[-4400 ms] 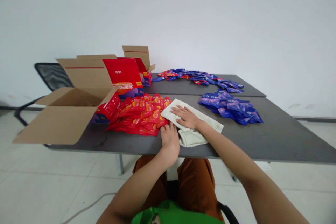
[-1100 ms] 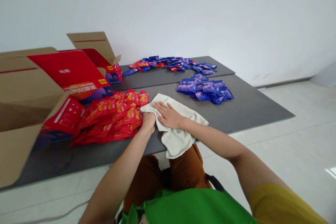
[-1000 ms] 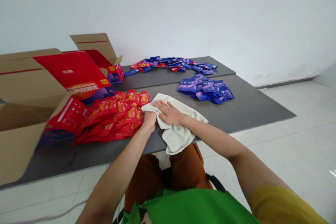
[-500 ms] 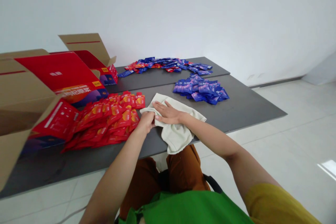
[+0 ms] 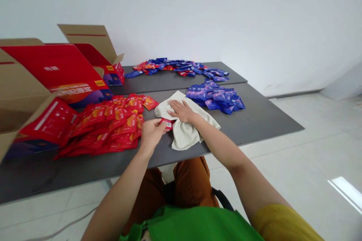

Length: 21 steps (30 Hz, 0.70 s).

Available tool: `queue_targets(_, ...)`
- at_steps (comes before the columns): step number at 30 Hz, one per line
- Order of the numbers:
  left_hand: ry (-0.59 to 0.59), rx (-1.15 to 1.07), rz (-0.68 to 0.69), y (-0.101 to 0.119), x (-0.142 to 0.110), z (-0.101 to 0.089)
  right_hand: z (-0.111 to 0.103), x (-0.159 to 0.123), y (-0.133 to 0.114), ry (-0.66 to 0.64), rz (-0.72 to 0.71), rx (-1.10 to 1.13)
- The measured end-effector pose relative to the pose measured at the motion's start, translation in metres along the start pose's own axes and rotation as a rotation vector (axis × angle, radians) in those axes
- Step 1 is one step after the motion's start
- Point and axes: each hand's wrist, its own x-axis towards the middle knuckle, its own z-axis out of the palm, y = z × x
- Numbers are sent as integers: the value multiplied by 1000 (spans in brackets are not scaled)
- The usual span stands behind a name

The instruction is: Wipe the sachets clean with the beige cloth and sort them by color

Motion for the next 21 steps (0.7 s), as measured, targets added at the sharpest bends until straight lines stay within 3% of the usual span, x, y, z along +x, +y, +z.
queue_targets(2,106,135,134,5,-3,-12,0,-3,0,10,15,-18)
queue_targets(5,371,451,309,28,-6,-28,1,-19,-11,4,46,-44)
queue_targets(9,652,908,352,70,-1,-39,4,-46,-43,-35,0,-93)
queue_targets(14,586,1152,172,95,15,-40,5,-56,-61,-52,-71,-76)
queue_targets(18,577,1163,158,96,20,-32,4,-51,-56,-81,-91,-33)
queue_targets(21,507,1144,162,98,24,-25,5,-50,-54,-63,-90,-17)
